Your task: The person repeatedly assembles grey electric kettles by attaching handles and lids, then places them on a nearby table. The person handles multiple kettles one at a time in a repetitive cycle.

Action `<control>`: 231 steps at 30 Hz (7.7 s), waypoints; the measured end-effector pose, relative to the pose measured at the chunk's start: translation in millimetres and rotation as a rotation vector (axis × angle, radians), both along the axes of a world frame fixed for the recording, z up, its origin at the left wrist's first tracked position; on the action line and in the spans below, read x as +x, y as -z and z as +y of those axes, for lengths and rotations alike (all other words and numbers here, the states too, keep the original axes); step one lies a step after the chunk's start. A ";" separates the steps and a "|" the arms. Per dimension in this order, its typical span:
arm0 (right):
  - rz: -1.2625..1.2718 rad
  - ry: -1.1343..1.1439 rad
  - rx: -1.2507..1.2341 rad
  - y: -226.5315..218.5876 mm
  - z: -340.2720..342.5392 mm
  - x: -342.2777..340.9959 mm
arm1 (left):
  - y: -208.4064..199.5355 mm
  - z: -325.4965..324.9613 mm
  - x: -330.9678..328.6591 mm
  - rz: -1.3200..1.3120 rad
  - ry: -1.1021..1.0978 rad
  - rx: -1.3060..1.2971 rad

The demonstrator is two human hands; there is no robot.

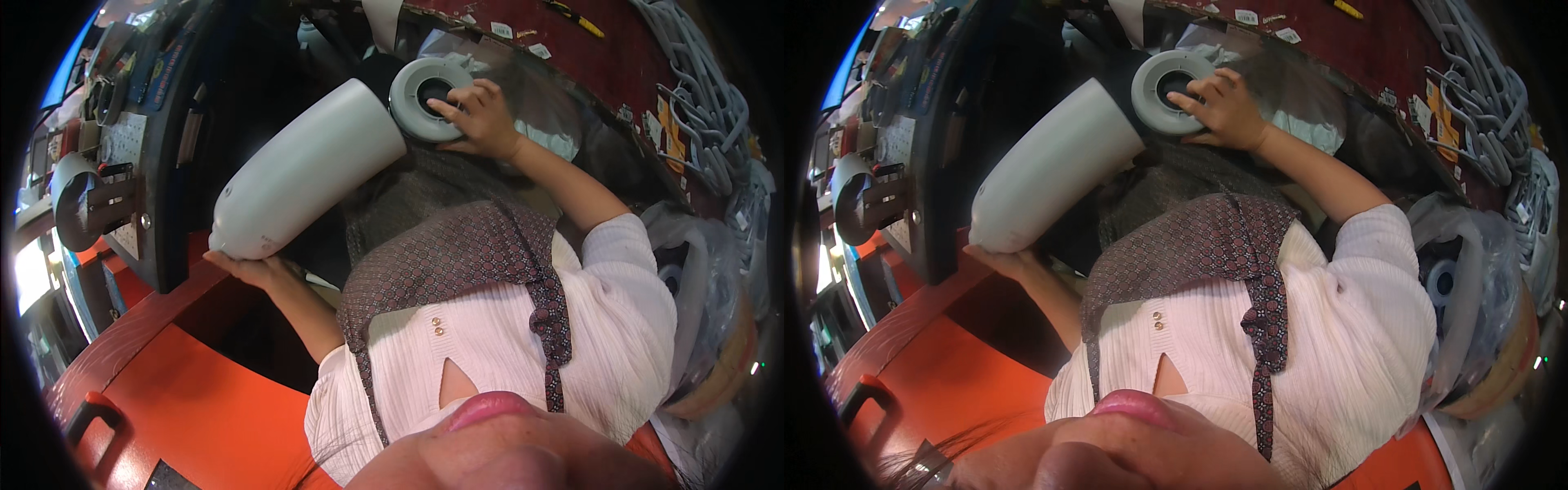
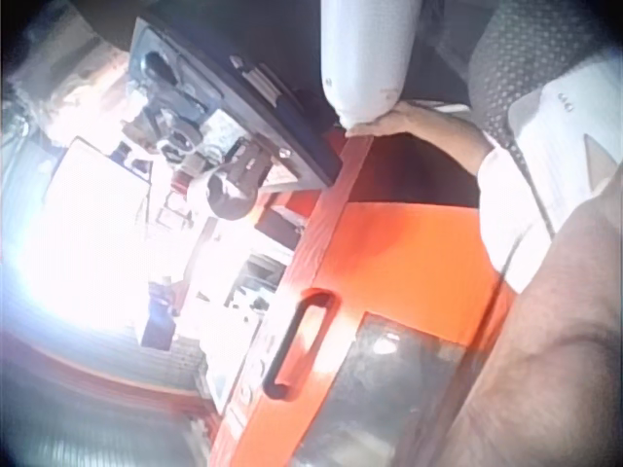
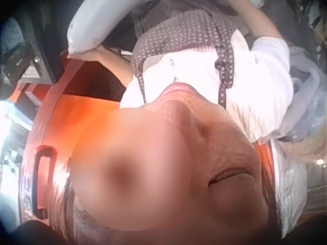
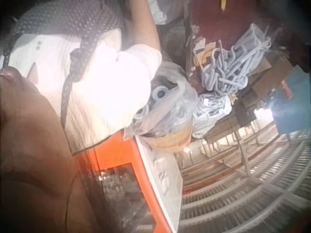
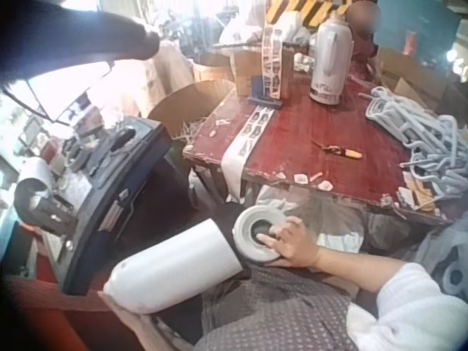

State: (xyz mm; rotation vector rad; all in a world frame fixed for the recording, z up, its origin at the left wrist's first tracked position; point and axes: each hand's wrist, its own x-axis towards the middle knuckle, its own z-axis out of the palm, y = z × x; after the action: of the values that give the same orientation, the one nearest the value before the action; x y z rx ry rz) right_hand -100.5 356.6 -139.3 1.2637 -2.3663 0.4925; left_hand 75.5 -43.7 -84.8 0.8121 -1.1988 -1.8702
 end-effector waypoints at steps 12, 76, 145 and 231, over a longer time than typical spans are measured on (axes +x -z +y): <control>-0.577 0.123 -0.799 -53.9 -49.3 -36.2 | -11.3 13.7 -1.5 0.095 -0.046 0.120; -1.623 0.180 -0.575 -26.3 -31.7 69.7 | -88.5 42.3 -19.1 -0.106 0.604 -0.932; -0.746 0.242 -1.318 -137.5 7.5 -87.0 | -28.5 55.4 -44.4 -0.186 0.859 -1.119; 0.179 -0.176 -0.668 -90.8 -165.0 -103.7 | -44.5 -40.3 -119.1 0.063 0.518 -0.781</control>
State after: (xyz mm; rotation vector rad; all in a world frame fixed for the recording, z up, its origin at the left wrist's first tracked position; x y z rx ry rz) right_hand -204.2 191.6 -48.5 1.1289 -1.7221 1.0649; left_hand -43.6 -84.1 -40.3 0.0049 -2.0332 -1.5489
